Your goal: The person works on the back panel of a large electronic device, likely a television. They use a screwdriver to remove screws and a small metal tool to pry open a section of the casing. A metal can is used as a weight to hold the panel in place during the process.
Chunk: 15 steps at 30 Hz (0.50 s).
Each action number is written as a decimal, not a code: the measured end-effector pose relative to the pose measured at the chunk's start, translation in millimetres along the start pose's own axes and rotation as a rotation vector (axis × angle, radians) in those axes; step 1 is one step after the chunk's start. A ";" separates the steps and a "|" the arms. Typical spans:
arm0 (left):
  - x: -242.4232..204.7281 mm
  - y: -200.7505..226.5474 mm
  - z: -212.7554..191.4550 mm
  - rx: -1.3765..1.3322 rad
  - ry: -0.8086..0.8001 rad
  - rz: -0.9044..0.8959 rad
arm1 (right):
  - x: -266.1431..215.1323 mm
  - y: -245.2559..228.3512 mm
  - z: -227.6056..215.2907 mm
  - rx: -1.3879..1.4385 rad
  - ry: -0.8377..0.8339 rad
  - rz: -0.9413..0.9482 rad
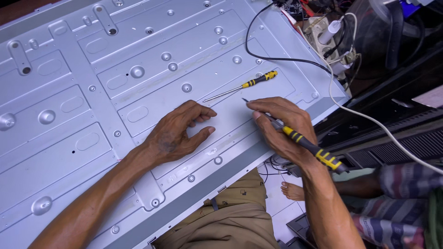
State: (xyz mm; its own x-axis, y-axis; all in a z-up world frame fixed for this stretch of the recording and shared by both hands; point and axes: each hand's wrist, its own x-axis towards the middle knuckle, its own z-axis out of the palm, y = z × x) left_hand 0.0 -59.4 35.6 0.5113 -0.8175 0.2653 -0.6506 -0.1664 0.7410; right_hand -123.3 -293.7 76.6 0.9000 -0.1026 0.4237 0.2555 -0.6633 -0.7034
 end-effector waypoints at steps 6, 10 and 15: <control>-10.3 4.7 2.7 0.007 -0.003 -0.002 | -1.8 -20.6 9.1 0.011 -0.025 -0.019; -8.4 12.0 7.2 -0.002 -0.012 0.005 | -8.3 -19.5 9.8 0.003 -0.023 0.015; 1.0 18.9 17.8 0.012 0.048 0.109 | -14.5 -15.6 1.8 -0.025 -0.024 0.066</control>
State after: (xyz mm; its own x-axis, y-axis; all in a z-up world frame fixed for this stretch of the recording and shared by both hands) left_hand -21.8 -73.1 38.9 0.4633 -0.8040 0.3728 -0.7100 -0.0850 0.6991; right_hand -139.7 -280.5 80.4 0.9229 -0.1285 0.3629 0.1871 -0.6741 -0.7145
